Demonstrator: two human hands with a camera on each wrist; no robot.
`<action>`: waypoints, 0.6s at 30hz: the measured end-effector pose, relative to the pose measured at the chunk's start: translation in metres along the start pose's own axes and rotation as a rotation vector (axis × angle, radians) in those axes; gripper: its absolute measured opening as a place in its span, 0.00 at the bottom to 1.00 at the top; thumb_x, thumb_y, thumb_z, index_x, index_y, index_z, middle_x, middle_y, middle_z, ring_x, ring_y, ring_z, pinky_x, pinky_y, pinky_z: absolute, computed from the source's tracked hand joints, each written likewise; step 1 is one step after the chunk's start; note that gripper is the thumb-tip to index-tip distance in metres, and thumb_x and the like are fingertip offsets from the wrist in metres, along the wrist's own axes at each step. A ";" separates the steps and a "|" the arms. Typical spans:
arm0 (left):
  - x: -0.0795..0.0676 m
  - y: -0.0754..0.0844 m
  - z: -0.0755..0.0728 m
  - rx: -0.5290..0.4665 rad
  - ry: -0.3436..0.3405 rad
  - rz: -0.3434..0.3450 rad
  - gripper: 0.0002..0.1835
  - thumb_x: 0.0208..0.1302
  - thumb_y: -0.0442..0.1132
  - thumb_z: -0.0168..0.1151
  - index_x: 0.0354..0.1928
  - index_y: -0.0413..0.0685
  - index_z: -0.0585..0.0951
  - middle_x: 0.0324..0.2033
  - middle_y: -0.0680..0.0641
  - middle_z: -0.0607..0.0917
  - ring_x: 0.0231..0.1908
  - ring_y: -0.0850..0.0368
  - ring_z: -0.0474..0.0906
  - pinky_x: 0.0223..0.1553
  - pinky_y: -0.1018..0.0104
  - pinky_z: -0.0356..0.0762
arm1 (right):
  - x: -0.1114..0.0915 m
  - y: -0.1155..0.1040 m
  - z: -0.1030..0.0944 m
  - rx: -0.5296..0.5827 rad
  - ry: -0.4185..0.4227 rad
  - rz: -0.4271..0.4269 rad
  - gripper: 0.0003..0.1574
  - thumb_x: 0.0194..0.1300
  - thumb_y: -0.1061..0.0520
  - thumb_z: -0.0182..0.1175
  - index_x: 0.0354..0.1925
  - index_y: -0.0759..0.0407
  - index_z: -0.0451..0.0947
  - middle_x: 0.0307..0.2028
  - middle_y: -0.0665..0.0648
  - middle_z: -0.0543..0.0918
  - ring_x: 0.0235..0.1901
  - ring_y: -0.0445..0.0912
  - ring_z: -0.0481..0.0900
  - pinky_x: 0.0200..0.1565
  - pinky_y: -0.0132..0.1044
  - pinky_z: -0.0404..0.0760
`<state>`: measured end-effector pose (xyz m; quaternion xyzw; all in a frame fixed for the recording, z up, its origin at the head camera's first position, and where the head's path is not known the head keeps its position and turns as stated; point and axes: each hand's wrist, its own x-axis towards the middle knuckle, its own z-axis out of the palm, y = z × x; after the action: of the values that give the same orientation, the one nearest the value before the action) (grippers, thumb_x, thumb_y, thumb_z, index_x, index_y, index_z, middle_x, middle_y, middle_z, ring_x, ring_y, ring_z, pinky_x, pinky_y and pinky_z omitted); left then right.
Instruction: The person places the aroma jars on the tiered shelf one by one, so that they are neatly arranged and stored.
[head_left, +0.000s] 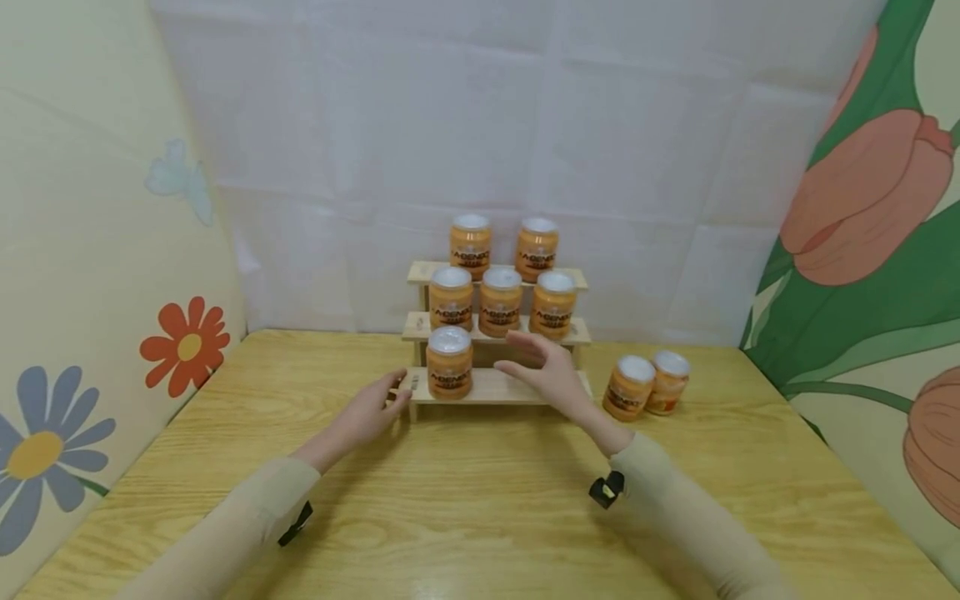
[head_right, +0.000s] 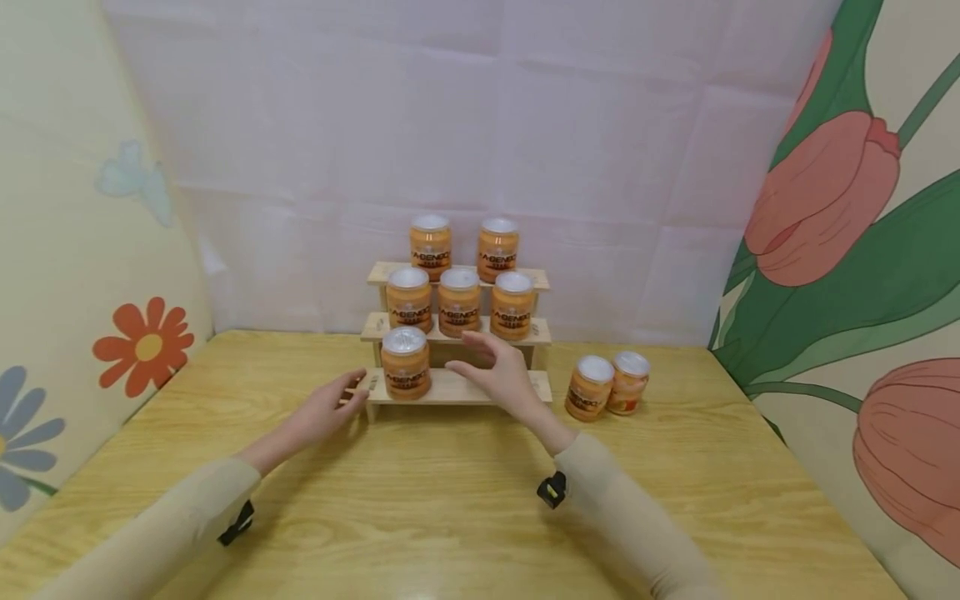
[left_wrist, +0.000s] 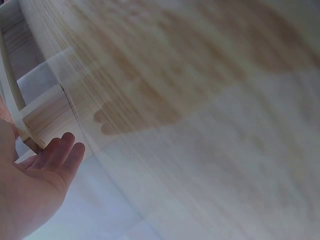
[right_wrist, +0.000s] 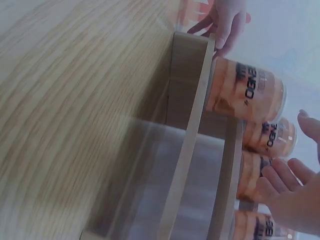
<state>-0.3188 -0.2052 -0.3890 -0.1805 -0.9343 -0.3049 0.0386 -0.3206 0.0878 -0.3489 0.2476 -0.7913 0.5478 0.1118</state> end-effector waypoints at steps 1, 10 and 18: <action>0.000 0.000 0.000 0.001 0.000 0.003 0.28 0.73 0.41 0.45 0.66 0.27 0.58 0.58 0.26 0.69 0.53 0.35 0.73 0.53 0.45 0.74 | -0.002 0.000 -0.005 -0.003 0.002 0.002 0.35 0.58 0.54 0.66 0.62 0.63 0.69 0.59 0.63 0.75 0.59 0.57 0.72 0.60 0.53 0.70; 0.000 -0.002 0.001 0.004 0.001 0.002 0.28 0.73 0.42 0.45 0.66 0.27 0.58 0.56 0.27 0.72 0.52 0.36 0.74 0.52 0.46 0.75 | -0.022 0.000 -0.052 -0.068 0.052 0.068 0.35 0.60 0.52 0.65 0.62 0.63 0.68 0.60 0.63 0.73 0.61 0.55 0.70 0.64 0.50 0.67; 0.001 -0.003 0.001 0.003 -0.006 0.005 0.29 0.74 0.42 0.44 0.67 0.27 0.57 0.55 0.27 0.73 0.52 0.36 0.75 0.51 0.47 0.76 | -0.034 0.020 -0.086 -0.183 0.121 0.117 0.37 0.59 0.50 0.65 0.62 0.65 0.69 0.60 0.65 0.73 0.61 0.56 0.69 0.64 0.50 0.66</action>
<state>-0.3208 -0.2065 -0.3913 -0.1837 -0.9345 -0.3027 0.0367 -0.3101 0.1821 -0.3481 0.1563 -0.8430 0.4926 0.1492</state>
